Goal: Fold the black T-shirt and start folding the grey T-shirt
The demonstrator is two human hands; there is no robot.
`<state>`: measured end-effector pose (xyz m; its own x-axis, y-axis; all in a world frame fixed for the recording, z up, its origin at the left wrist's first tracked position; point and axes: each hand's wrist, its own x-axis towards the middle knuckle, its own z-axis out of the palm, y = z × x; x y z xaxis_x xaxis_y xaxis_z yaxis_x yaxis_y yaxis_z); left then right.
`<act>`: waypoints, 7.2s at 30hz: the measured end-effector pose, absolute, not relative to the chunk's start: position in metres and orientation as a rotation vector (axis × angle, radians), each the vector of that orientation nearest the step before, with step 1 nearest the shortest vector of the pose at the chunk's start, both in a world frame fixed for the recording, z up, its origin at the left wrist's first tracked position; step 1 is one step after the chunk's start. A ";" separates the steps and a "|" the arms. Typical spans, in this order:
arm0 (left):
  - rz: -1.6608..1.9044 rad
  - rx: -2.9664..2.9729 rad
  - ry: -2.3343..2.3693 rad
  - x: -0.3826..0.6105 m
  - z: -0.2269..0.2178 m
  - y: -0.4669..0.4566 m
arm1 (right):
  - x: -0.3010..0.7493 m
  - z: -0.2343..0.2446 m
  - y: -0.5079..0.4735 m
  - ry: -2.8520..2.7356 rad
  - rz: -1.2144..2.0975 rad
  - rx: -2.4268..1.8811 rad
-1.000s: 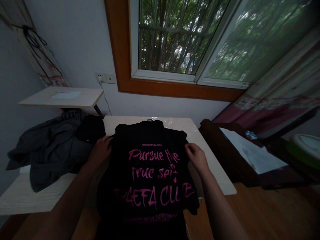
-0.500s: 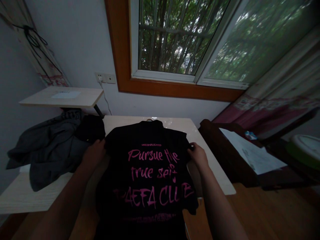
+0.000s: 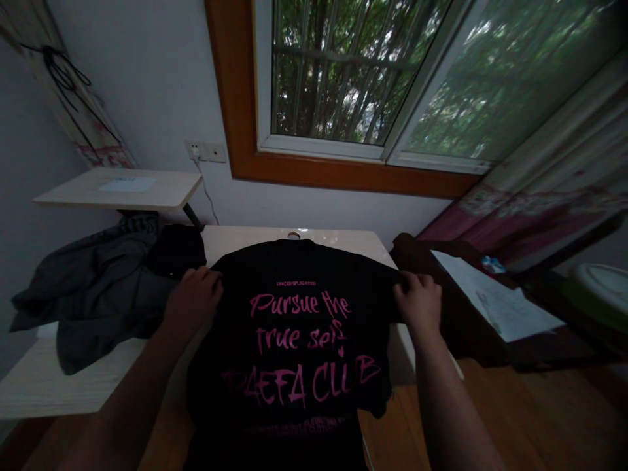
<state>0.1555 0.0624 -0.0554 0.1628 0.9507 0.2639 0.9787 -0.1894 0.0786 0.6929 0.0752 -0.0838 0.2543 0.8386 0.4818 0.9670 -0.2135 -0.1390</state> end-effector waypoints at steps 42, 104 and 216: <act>-0.300 -2.558 -1.878 0.207 -0.122 0.085 | 0.568 -0.100 0.116 -2.462 0.334 -1.481; -0.512 -2.152 -1.978 0.144 -0.139 0.021 | 0.622 -0.122 0.021 -1.858 -0.387 -2.202; -0.537 -2.269 -1.935 0.130 -0.138 0.156 | 0.526 -0.111 0.140 -2.290 0.058 -1.741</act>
